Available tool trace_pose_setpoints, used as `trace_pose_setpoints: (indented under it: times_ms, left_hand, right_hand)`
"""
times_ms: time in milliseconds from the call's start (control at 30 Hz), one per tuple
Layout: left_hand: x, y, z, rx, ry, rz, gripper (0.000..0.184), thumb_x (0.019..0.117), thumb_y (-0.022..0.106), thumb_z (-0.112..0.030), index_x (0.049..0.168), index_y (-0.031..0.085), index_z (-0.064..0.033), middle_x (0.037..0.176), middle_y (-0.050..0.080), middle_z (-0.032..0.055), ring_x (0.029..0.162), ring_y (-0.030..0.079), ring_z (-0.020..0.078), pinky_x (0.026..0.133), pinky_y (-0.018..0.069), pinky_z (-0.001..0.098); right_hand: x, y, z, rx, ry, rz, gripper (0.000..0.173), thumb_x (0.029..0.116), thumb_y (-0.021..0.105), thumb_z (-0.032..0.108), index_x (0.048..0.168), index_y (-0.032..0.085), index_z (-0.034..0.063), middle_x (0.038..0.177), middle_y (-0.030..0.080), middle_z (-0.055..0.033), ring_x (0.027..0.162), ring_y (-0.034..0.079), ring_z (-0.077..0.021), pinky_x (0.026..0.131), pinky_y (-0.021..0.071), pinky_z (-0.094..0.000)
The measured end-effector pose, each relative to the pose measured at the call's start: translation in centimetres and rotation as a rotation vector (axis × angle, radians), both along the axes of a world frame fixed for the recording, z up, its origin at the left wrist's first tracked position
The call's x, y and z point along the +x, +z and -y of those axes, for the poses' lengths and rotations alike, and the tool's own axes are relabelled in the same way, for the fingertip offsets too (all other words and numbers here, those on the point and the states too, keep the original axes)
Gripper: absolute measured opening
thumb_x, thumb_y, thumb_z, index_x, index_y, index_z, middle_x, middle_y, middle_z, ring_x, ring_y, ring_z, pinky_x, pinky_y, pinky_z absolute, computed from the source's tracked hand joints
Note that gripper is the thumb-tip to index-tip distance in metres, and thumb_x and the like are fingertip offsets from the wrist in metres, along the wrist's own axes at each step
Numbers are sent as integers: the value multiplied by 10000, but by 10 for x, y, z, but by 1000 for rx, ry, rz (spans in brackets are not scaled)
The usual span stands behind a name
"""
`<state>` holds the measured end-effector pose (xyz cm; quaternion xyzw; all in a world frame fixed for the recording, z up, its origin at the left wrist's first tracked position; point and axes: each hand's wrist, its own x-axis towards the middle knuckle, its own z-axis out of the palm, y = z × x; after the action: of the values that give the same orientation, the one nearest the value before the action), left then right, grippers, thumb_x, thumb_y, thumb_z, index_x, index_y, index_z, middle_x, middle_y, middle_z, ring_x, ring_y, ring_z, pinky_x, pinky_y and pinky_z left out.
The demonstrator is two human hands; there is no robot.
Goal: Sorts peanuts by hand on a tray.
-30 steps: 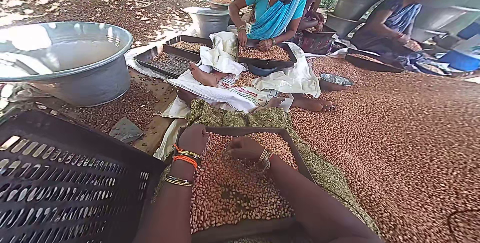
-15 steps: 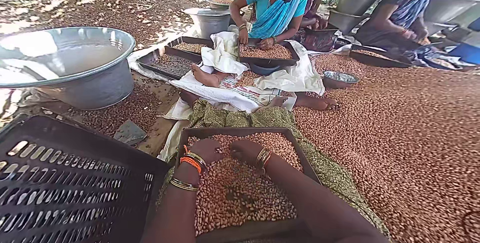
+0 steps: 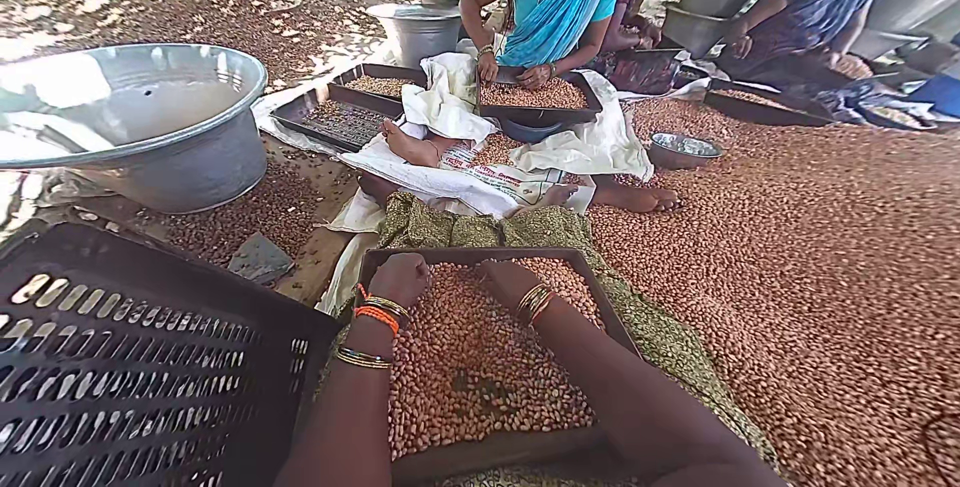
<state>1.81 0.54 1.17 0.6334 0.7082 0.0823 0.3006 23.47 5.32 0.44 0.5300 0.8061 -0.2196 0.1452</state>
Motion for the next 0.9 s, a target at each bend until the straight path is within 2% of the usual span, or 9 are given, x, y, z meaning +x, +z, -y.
trace_pose_setpoints:
  times_ms: [67, 167, 300, 400, 500, 567, 667, 767, 900]
  left_hand:
    - [1, 0, -2, 15, 30, 6, 208, 995, 622, -154, 1138, 696, -22, 1105, 700, 164, 1069, 669, 306, 970, 511, 529]
    - [7, -3, -4, 18, -142, 84, 226, 992, 642, -134, 1164, 703, -1, 1126, 704, 175, 1071, 671, 303, 988, 506, 509]
    - [7, -6, -2, -169, -257, -112, 255, 962, 677, -155, 1181, 700, -28, 1216, 683, 191, 1168, 641, 361, 999, 485, 593]
    - [5, -3, -1, -166, -121, -209, 227, 949, 644, -122, 1150, 703, -36, 1240, 677, 187, 1186, 640, 371, 968, 501, 612]
    - [3, -4, -3, -51, -101, -106, 225, 945, 641, -90, 1157, 699, -44, 1195, 678, 158, 1139, 646, 322, 975, 510, 546]
    - [8, -6, -5, -13, -133, -17, 221, 956, 662, -107, 1162, 695, -35, 1133, 700, 152, 1079, 667, 303, 960, 515, 534]
    - [15, -6, -5, -50, -133, -46, 254, 966, 670, -129, 1207, 689, -53, 1183, 690, 163, 1123, 655, 336, 974, 505, 576]
    - [12, -6, -4, -20, -73, -83, 256, 962, 644, -106, 1210, 687, -62, 1232, 673, 160, 1167, 641, 334, 995, 507, 556]
    - [1, -1, -2, 7, -2, -61, 200, 974, 627, -120, 1136, 695, -27, 1136, 696, 159, 1096, 664, 309, 975, 510, 527]
  right_hand:
    - [4, 7, 3, 21, 16, -66, 354, 1024, 537, 137, 1366, 607, 76, 1300, 664, -206, 1214, 647, -389, 969, 520, -612]
    - [-7, -3, 13, -53, 189, -439, 323, 1063, 517, 118, 1341, 621, -8, 1262, 664, -236, 1107, 662, -358, 1011, 495, -519]
    - [-24, -20, 22, -142, 369, -356, 330, 1081, 473, 147, 1302, 660, -11, 1234, 694, -240, 1188, 660, -386, 1050, 474, -586]
    - [-5, -16, 12, -305, 587, -265, 232, 1027, 584, 101, 1078, 736, -68, 984, 716, -250, 931, 684, -379, 871, 504, -583]
    - [13, -1, 8, -499, 557, -232, 194, 1010, 650, 117, 1106, 751, -18, 932, 730, -156, 786, 666, -214, 757, 547, -447]
    - [14, 2, 9, -383, 439, -366, 206, 1018, 636, 118, 1130, 729, -27, 915, 713, -161, 742, 632, -198, 729, 533, -414]
    - [-9, -8, 11, -135, 279, -469, 262, 1027, 597, 139, 1224, 660, -22, 1013, 678, -208, 875, 640, -302, 857, 514, -482]
    - [-21, -16, 12, -46, 194, -302, 321, 1037, 560, 163, 1330, 633, 56, 1212, 696, -213, 1136, 673, -380, 996, 504, -597]
    - [-14, -6, 8, 20, 15, -52, 357, 1031, 532, 160, 1378, 572, 83, 1286, 663, -205, 1221, 640, -397, 964, 519, -619]
